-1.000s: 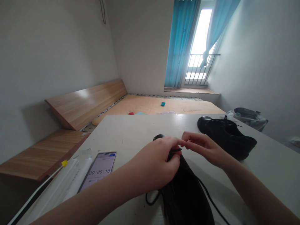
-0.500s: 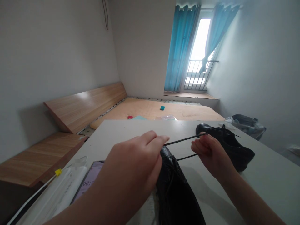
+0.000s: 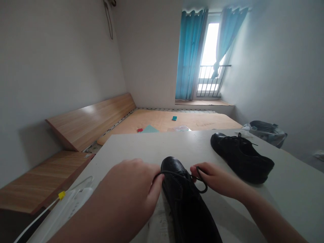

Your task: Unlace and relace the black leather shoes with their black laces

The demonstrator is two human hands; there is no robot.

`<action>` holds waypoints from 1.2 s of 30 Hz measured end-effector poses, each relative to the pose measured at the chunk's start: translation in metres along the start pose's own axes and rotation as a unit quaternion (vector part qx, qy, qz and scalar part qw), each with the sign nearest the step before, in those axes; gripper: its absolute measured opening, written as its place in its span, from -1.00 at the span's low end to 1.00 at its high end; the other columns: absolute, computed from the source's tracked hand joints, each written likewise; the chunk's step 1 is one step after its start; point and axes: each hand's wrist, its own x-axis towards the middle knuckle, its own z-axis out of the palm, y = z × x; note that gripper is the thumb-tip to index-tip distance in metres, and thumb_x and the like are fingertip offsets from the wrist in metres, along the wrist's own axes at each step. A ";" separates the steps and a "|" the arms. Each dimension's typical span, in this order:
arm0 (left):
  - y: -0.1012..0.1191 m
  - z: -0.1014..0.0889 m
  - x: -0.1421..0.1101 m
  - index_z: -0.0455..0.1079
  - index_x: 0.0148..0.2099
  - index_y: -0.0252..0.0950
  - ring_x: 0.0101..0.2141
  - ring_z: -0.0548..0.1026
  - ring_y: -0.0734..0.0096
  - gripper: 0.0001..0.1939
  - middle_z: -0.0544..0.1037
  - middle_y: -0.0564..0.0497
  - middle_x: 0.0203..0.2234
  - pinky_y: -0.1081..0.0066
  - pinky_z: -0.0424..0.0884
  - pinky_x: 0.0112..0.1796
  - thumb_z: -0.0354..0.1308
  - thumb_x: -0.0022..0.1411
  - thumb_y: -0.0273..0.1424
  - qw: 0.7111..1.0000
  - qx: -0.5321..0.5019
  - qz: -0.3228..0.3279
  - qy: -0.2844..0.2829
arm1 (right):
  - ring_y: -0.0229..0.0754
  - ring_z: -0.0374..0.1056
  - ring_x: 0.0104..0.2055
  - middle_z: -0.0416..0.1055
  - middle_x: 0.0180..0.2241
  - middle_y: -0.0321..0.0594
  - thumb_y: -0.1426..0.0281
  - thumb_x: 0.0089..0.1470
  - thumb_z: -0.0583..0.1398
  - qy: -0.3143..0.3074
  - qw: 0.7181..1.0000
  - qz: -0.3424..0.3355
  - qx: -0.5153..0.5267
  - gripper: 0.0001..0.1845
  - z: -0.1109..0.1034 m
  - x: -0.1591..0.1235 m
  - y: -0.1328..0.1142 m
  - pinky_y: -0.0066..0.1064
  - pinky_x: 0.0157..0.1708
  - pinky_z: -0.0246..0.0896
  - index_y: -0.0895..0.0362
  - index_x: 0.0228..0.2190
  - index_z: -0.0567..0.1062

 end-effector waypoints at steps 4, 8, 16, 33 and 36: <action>-0.003 -0.011 -0.005 0.39 -0.38 -0.21 -0.36 0.44 0.24 -0.65 0.49 0.02 -0.44 0.33 0.23 -0.36 -0.12 0.35 -0.24 0.984 -0.091 0.027 0.151 | -0.33 -0.03 -0.58 0.07 -0.66 -0.40 -0.01 0.04 0.19 -0.052 0.994 -0.023 0.089 -0.48 -0.006 0.001 0.006 -0.44 -0.57 -0.10 0.14 -0.66 0.32; 0.000 -0.011 -0.010 0.31 -0.45 -0.22 -0.45 0.40 0.44 -0.63 0.42 0.11 -0.50 0.45 0.19 -0.44 -0.12 0.38 -0.26 0.965 -0.194 0.099 0.148 | -0.17 0.27 -0.27 0.34 -0.39 -0.21 0.03 0.14 0.12 0.080 0.950 -0.093 0.287 -0.58 -0.020 0.001 0.006 -0.34 -0.23 0.21 0.13 -0.47 0.43; 0.016 0.001 -0.007 0.35 -0.39 -0.18 -0.49 0.44 0.42 -0.65 0.50 0.12 -0.52 0.46 0.12 -0.49 -0.14 0.37 -0.23 0.979 -0.180 0.083 -0.046 | -0.46 -0.03 -0.72 0.26 -0.54 -0.40 0.23 0.10 0.24 0.016 0.748 -0.154 0.646 -0.48 -0.022 -0.013 -0.009 -0.48 -0.64 0.13 0.14 -0.71 0.13; 0.019 0.002 0.002 0.38 -0.22 -0.17 -0.38 0.55 0.25 -0.68 0.58 0.01 -0.39 0.42 0.30 -0.40 -0.21 0.38 -0.32 0.981 -0.136 0.088 -0.102 | -0.24 0.16 -0.49 0.25 -0.58 -0.29 0.18 0.28 -0.04 0.129 0.970 -0.107 -0.177 -0.55 -0.010 0.000 -0.004 -0.39 -0.45 -0.04 0.11 -0.59 0.25; 0.020 0.003 0.005 0.39 -0.20 -0.18 -0.37 0.57 0.24 -0.69 0.60 0.00 -0.37 0.41 0.32 -0.39 -0.19 0.38 -0.35 0.982 -0.126 0.088 -0.105 | -0.27 0.12 -0.51 0.23 -0.59 -0.31 0.22 0.26 -0.03 0.106 0.970 -0.108 -0.191 -0.57 -0.006 0.002 -0.004 -0.39 -0.47 -0.08 0.11 -0.61 0.23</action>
